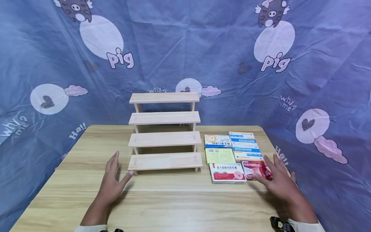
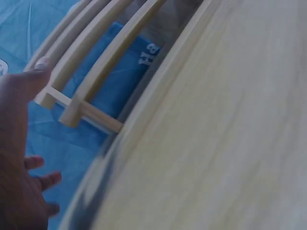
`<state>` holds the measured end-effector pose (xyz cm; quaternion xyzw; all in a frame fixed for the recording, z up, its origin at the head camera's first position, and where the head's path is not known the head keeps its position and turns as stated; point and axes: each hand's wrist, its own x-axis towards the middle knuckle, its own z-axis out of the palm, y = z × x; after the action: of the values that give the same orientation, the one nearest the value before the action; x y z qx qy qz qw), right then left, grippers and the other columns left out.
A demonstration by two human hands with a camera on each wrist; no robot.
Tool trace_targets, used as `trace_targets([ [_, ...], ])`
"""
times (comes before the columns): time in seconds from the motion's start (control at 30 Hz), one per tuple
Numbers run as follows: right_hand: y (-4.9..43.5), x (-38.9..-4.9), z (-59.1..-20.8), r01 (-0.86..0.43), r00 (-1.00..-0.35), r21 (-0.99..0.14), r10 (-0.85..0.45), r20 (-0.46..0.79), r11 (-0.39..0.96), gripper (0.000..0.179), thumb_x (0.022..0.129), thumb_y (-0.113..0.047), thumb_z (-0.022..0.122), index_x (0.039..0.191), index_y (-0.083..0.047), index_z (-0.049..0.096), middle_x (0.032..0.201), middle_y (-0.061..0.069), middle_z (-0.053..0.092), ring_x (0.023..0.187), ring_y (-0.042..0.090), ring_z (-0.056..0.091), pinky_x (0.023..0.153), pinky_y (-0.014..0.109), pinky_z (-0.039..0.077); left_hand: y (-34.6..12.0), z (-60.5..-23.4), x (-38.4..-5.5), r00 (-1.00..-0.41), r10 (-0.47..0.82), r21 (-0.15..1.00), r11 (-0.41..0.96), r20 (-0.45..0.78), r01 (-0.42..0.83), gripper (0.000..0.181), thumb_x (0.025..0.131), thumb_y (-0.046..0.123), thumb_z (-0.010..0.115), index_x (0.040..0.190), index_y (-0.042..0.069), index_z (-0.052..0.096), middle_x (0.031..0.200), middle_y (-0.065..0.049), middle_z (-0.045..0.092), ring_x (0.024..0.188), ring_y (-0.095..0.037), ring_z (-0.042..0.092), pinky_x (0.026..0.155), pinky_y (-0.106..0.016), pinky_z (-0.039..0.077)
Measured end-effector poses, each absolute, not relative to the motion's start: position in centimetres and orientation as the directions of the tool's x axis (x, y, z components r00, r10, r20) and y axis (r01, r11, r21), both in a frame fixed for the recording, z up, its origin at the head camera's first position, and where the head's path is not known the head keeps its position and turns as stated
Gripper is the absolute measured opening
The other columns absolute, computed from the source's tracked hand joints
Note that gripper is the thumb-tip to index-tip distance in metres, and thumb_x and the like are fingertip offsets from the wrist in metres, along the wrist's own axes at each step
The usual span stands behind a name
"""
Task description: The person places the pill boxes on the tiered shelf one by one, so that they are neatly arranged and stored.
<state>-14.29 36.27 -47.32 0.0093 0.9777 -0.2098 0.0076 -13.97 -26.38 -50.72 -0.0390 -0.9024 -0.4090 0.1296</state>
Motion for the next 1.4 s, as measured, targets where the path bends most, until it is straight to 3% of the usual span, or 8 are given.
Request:
trace_targets([
  [0.1, 36.8, -14.3, -47.5, 0.014, -1.000, -0.430, 0.002, -0.028, 0.903, 0.108, 0.099, -0.066, 0.069, 0.175, -0.007, 0.019, 0.176, 0.040, 0.002, 0.160, 0.069, 0.008, 0.107, 0.101, 0.007, -26.1, -51.4, -14.4, -0.964, -0.034, 0.822, 0.530, 0.264, 0.207, 0.100, 0.106, 0.018, 0.073, 0.178, 0.015, 0.004, 0.175, -0.031, 0.020, 0.152, -0.054, 0.042, 0.130, -0.038, 0.041],
  [0.2, 37.2, -14.5, -47.8, 0.011, -0.999, -0.445, -0.006, -0.036, 0.896, 0.108, 0.098, -0.062, 0.072, 0.174, -0.004, 0.022, 0.174, 0.045, 0.007, 0.154, 0.074, 0.017, 0.110, 0.098, 0.019, -25.8, -51.6, -14.8, -0.975, -0.035, 0.911, 0.364, 0.220, 0.192, 0.096, 0.110, 0.014, 0.066, 0.178, 0.018, -0.002, 0.175, -0.028, 0.020, 0.149, -0.033, 0.050, 0.116, -0.005, 0.039],
  [0.33, 37.6, -14.7, -48.1, 0.023, -0.997, -0.483, -0.013, -0.072, 0.875, 0.106, 0.098, -0.057, 0.076, 0.172, 0.000, 0.025, 0.169, 0.049, 0.014, 0.149, 0.077, 0.025, 0.112, 0.091, 0.030, -25.9, -51.7, -15.1, -0.979, -0.020, 0.957, 0.216, 0.205, 0.196, 0.098, 0.111, 0.008, 0.063, 0.178, 0.020, -0.007, 0.174, -0.028, 0.018, 0.139, 0.003, 0.051, 0.108, -0.001, 0.044],
  [0.43, 37.8, -14.9, -48.3, 0.021, -0.997, -0.513, -0.022, -0.078, 0.858, 0.105, 0.097, -0.054, 0.079, 0.171, 0.000, 0.029, 0.167, 0.049, 0.022, 0.149, 0.074, 0.029, 0.114, 0.088, 0.032, -26.3, -51.9, -15.3, -0.972, -0.001, 0.954, 0.190, 0.236, 0.232, 0.101, 0.109, 0.003, 0.064, 0.178, 0.022, -0.008, 0.172, -0.029, 0.017, 0.137, 0.011, 0.050, 0.108, -0.003, 0.045],
  [0.6, 38.2, -14.9, -49.0, 0.005, -0.999, -0.546, -0.016, -0.033, 0.838, 0.100, 0.093, -0.049, 0.085, 0.168, -0.002, 0.038, 0.163, 0.046, 0.038, 0.148, 0.068, 0.038, 0.115, 0.083, 0.037, -26.5, -52.3, -15.8, -0.966, 0.015, 0.950, 0.182, 0.257, 0.255, 0.105, 0.107, -0.001, 0.065, 0.177, 0.030, -0.007, 0.172, -0.027, 0.017, 0.140, 0.002, 0.050, 0.106, -0.003, 0.047],
  [0.83, 38.8, -14.7, -48.9, 0.004, -0.999, -0.587, -0.019, -0.033, 0.810, 0.094, 0.090, -0.042, 0.090, 0.164, -0.003, 0.048, 0.162, 0.042, 0.043, 0.150, 0.067, 0.038, 0.116, 0.081, 0.036, -25.9, -52.3, -16.6, -0.968, 0.005, 0.949, 0.195, 0.250, 0.246, 0.100, 0.106, -0.001, 0.066, 0.178, 0.024, 0.001, 0.174, -0.026, 0.019, 0.150, -0.057, 0.037, 0.100, -0.002, 0.048],
  [1.0, 38.9, -14.5, -48.9, -0.017, -1.000, -0.614, -0.027, -0.007, 0.789, 0.087, 0.085, -0.032, 0.095, 0.157, -0.001, 0.056, 0.161, 0.040, 0.044, 0.150, 0.069, 0.036, 0.117, 0.082, 0.034, -26.0, -52.4, -17.2, -0.964, 0.011, 0.938, 0.225, 0.267, 0.263, 0.090, 0.108, 0.001, 0.065, 0.178, 0.013, 0.008, 0.175, -0.025, 0.021, 0.149, -0.059, 0.039, 0.100, -0.002, 0.047],
  [1.4, 39.2, -14.6, -49.1, -0.050, -0.999, -0.641, -0.041, 0.028, 0.766, 0.078, 0.080, -0.018, 0.097, 0.148, 0.003, 0.063, 0.158, 0.044, 0.044, 0.147, 0.072, 0.036, 0.116, 0.083, 0.032, -25.5, -53.1, -18.1, -0.949, 0.033, 0.921, 0.230, 0.314, 0.313, 0.092, 0.107, -0.001, 0.064, 0.178, 0.018, 0.009, 0.174, -0.026, 0.020, 0.151, -0.066, 0.034, 0.100, -0.002, 0.047],
])
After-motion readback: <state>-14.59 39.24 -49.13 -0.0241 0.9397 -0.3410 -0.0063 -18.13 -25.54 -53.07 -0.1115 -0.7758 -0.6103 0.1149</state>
